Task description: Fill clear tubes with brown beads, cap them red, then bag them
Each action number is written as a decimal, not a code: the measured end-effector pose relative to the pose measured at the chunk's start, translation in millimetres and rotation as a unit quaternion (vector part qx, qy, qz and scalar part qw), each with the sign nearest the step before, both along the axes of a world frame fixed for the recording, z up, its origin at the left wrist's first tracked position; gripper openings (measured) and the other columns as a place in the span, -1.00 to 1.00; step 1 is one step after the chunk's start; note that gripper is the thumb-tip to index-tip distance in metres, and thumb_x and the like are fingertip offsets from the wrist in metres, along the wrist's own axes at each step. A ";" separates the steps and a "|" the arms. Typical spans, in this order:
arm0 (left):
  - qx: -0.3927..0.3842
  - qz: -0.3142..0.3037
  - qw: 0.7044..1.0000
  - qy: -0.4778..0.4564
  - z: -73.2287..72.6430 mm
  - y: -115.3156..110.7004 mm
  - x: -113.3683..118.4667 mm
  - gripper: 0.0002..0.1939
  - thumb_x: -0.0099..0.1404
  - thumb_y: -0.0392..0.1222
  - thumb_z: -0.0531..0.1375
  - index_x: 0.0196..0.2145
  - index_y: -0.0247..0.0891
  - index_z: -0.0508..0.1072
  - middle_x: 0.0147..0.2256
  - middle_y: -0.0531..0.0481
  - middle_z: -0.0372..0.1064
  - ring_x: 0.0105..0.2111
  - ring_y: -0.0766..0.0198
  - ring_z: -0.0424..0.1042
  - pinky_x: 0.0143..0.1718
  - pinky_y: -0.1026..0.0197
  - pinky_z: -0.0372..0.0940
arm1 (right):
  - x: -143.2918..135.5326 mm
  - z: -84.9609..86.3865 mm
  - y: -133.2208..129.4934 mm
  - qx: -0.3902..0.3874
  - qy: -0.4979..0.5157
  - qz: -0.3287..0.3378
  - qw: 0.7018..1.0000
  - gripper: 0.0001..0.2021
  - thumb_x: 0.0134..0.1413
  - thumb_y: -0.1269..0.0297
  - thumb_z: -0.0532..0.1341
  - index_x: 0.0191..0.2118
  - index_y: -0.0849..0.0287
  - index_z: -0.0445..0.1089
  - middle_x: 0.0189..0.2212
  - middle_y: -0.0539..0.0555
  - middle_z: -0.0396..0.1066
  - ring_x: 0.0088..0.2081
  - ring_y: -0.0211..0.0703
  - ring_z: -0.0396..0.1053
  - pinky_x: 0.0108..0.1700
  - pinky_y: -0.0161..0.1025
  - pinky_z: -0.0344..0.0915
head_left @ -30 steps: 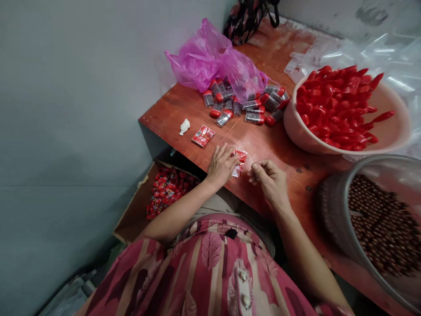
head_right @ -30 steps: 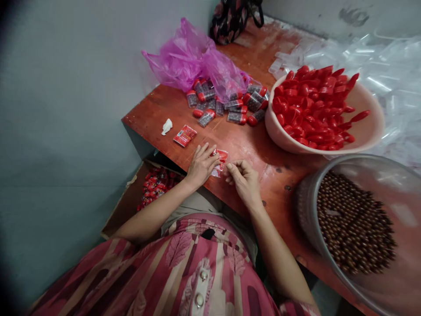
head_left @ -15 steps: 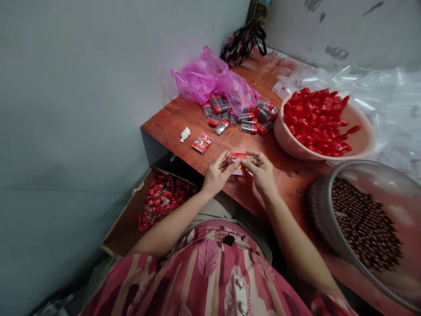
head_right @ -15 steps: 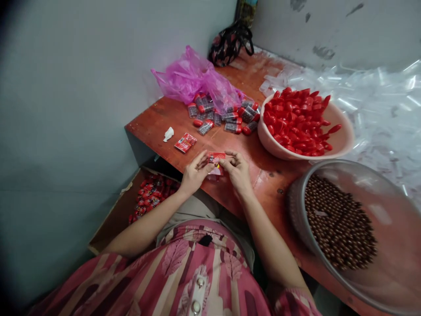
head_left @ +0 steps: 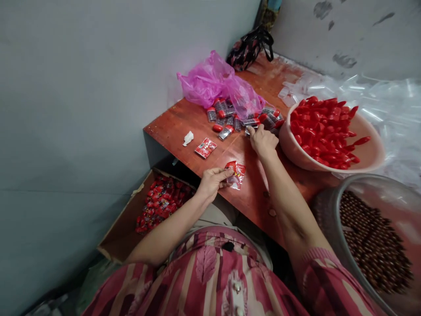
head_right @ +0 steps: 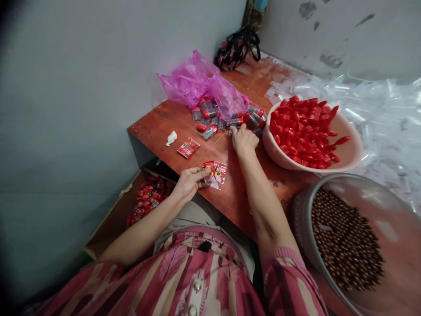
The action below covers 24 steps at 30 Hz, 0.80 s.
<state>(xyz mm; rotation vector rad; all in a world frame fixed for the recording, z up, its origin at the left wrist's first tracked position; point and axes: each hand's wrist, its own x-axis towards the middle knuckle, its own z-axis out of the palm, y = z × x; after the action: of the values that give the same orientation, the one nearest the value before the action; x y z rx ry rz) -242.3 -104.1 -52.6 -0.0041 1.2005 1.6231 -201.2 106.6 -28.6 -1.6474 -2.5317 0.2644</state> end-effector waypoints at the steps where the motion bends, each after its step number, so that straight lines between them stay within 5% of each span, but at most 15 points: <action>1: 0.000 0.011 1.000 -0.009 1.5 -0.4 -1.6 -0.65 -0.17 -0.12 0.49 -0.54 -0.42 0.49 -0.58 -0.01 0.46 -0.62 0.40 0.41 -0.53 0.36 0.38 | -3.7 -0.9 1.4 -0.001 0.000 -0.002 1.000 -0.46 0.28 -0.04 -0.03 0.05 0.38 0.30 -0.15 0.52 0.41 -0.10 0.32 0.42 -0.10 0.22 0.27; 7: 0.009 0.082 0.991 -0.103 4.2 1.2 -13.5 -0.79 0.07 -0.23 0.39 -0.49 -0.39 0.44 -0.54 -0.02 0.47 -0.56 0.34 0.47 -0.50 0.33 0.41 | 10.3 -6.0 1.4 -0.063 0.062 0.020 0.996 -0.50 0.15 0.09 0.14 0.14 0.24 0.23 -0.05 0.39 0.36 -0.06 0.25 0.38 -0.03 0.22 0.25; 13: 0.054 0.137 0.978 -0.147 3.7 3.4 -17.7 -0.87 0.18 -0.27 0.31 -0.43 -0.35 0.43 -0.48 -0.03 0.49 -0.47 0.28 0.54 -0.43 0.31 0.44 | 17.5 -25.1 -7.5 -0.109 0.273 0.026 0.955 -0.36 -0.18 0.30 0.33 0.12 0.23 0.27 -0.18 0.17 0.49 -0.14 0.07 0.44 0.00 0.04 0.31; 15: 0.058 0.154 0.975 -0.149 5.3 1.7 -19.4 -0.90 0.25 -0.30 0.24 -0.42 -0.36 0.43 -0.47 -0.05 0.50 -0.47 0.29 0.54 -0.41 0.30 0.45 | 19.3 -27.2 -19.4 -0.121 0.350 0.038 0.928 -0.45 -0.15 0.30 0.32 0.06 0.21 0.32 -0.18 0.16 0.50 -0.20 0.01 0.46 -0.04 0.01 0.35; 20: 0.055 0.167 0.973 -0.150 8.5 -0.2 -19.4 -0.90 0.25 -0.29 0.25 -0.40 -0.37 0.44 -0.48 -0.07 0.50 -0.48 0.27 0.54 -0.42 0.29 0.44 | 54.6 -16.2 -78.0 -0.224 0.534 0.113 0.807 -0.61 0.00 0.17 0.30 -0.01 0.09 0.39 -0.14 0.07 0.50 -0.20 -0.10 0.47 -0.08 -0.08 0.41; 24: 0.054 0.181 0.970 -0.154 8.1 5.8 -10.2 -0.85 0.17 -0.26 0.32 -0.44 -0.34 0.42 -0.51 0.01 0.47 -0.53 0.32 0.50 -0.41 0.29 0.43 | 87.0 -10.4 -129.3 -0.324 0.519 0.136 0.779 -0.59 0.04 0.17 0.31 0.04 0.03 0.39 -0.12 0.06 0.50 -0.17 -0.11 0.47 -0.08 -0.11 0.42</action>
<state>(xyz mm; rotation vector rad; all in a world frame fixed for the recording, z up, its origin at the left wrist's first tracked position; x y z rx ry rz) -252.6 -98.3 -44.4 -0.4131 0.9054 1.9180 -114.3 -22.7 -38.9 -0.7537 -1.7806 1.6735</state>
